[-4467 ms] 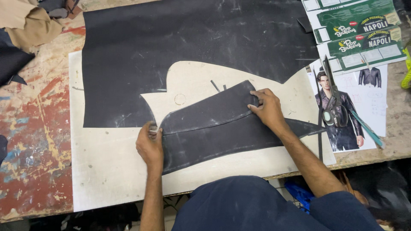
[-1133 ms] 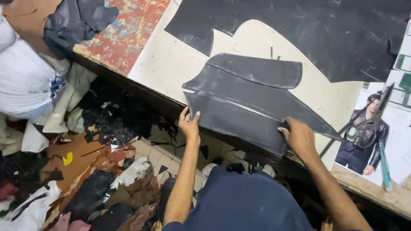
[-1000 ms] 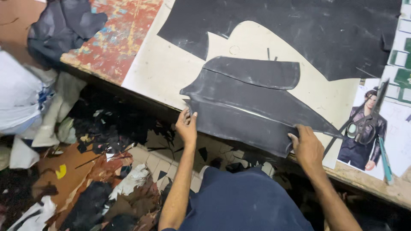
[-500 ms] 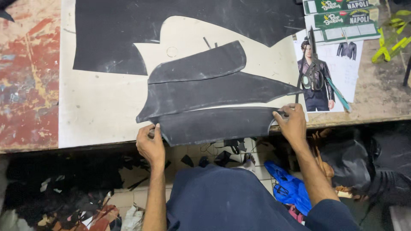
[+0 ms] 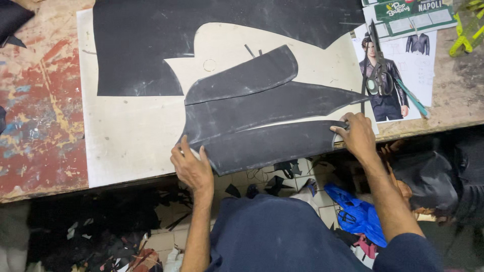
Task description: The person cuts a large piece of black fabric using shears, following a pattern and a reference photo of a leather jacket. They measure the cut pieces with a tape measure and arrange them on the table.
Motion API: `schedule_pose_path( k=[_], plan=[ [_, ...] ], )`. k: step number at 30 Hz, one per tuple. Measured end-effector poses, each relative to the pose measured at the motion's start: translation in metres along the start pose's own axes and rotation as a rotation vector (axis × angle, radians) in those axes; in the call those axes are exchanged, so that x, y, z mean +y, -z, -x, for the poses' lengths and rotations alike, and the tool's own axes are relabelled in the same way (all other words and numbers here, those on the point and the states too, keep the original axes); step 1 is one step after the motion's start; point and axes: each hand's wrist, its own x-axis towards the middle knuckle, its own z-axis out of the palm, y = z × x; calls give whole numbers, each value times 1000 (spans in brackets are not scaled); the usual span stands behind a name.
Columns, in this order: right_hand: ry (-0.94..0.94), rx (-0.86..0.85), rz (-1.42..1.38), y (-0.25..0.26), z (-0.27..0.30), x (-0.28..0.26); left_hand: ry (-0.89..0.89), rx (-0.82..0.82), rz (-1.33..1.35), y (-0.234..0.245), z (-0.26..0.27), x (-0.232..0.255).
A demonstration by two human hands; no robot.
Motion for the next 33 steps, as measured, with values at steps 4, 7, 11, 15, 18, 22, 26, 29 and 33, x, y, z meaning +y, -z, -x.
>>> schedule_pose_path(
  k=[4, 7, 11, 15, 18, 22, 26, 29, 33],
  plan=[
    [203, 24, -44, 34, 12, -46, -489, 12, 44, -7, -12, 34],
    [631, -51, -161, 75, 53, -77, -833, -214, 147, -13, -25, 59],
    [933, 25, -400, 140, 90, -68, -846, -790, 160, -3, -42, 48],
    [165, 152, -417, 133, 73, -26, -400, -1036, 413, 29, -51, -15],
    [-96, 49, -678, 77, 23, 0, -235, -890, 577, 41, -52, -66],
    [-107, -84, -764, -9, -14, -3, 237, -622, 849, 22, -47, -98],
    [-213, -95, -604, -40, -17, -12, 345, -317, 895, 5, -29, -96],
    [-194, -94, -537, -33, -11, -14, 367, -193, 812, 7, -15, -80],
    [-169, -47, -498, -29, -11, -22, 349, -22, 536, 21, -12, -56]
  ],
)
